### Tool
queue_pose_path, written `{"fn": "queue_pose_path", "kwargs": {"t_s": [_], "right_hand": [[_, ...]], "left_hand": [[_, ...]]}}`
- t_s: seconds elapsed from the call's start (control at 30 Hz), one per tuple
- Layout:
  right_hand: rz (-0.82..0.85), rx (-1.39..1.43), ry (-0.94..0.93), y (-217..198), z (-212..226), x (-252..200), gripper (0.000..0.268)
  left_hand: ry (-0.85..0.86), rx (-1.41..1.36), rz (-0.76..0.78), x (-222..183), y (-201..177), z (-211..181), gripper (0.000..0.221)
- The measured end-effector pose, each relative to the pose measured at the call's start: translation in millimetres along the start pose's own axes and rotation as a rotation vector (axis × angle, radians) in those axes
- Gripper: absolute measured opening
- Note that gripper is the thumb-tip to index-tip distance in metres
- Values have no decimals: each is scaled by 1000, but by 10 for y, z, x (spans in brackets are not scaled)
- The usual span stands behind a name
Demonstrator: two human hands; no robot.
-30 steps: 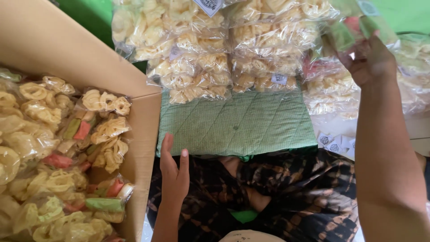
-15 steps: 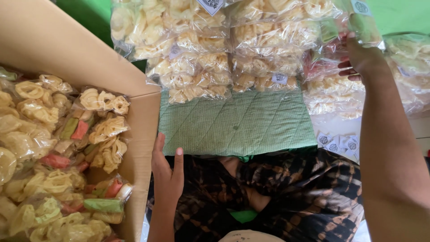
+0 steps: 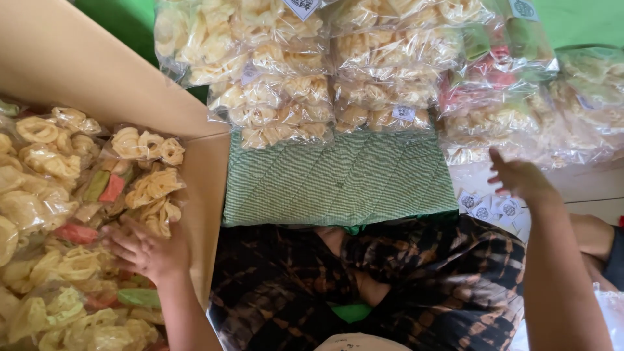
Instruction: Manually packaging various crackers into plastic bags and applying labels while sitting on the floor.
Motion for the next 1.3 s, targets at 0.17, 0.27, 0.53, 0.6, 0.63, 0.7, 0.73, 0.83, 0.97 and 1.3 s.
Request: {"fn": "queue_pose_path", "kwargs": {"t_s": [0.17,0.27,0.53,0.6,0.63,0.7,0.73,0.83,0.97,1.3], "right_hand": [[84,-391,-63,697,-1060,651,88],[151,-382,57,964,-1390,630,81],[191,-463,200,1034,-1461,596,95],[192,-465,183,1000,-1400,504,94],[189,-462,172,977,-1376,456,93],[178,-465,176,964,-1337,387,90],[166,-466,180,947,-1319,352,88],[143,-444,228,926,-1326,326,89],[137,-465,240,939,-1194,176,87],[51,-748,-62,1360,-962,-46,78]], "left_hand": [[-342,-26,556,-62,682,336,95],[-268,28,605,-166,815,280,87],[-193,45,340,-104,827,415,64],[-164,43,293,-122,798,423,66],[-128,38,247,-121,772,391,67],[-90,-17,200,-173,714,354,65],[-51,-73,153,-193,664,311,64],[-104,-77,273,-314,818,289,85],[87,-45,112,-390,152,-359,109],[251,-453,9,-667,-21,-970,42]]}}
Point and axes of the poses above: each hand's wrist, its own x-axis towards the middle knuckle, its own y-axis out of the palm, z = x × y, the point moved 9 cm from there along x, towards the middle knuckle, and after that the axes turned 4 degrees about -y, right-handed, at the moved point
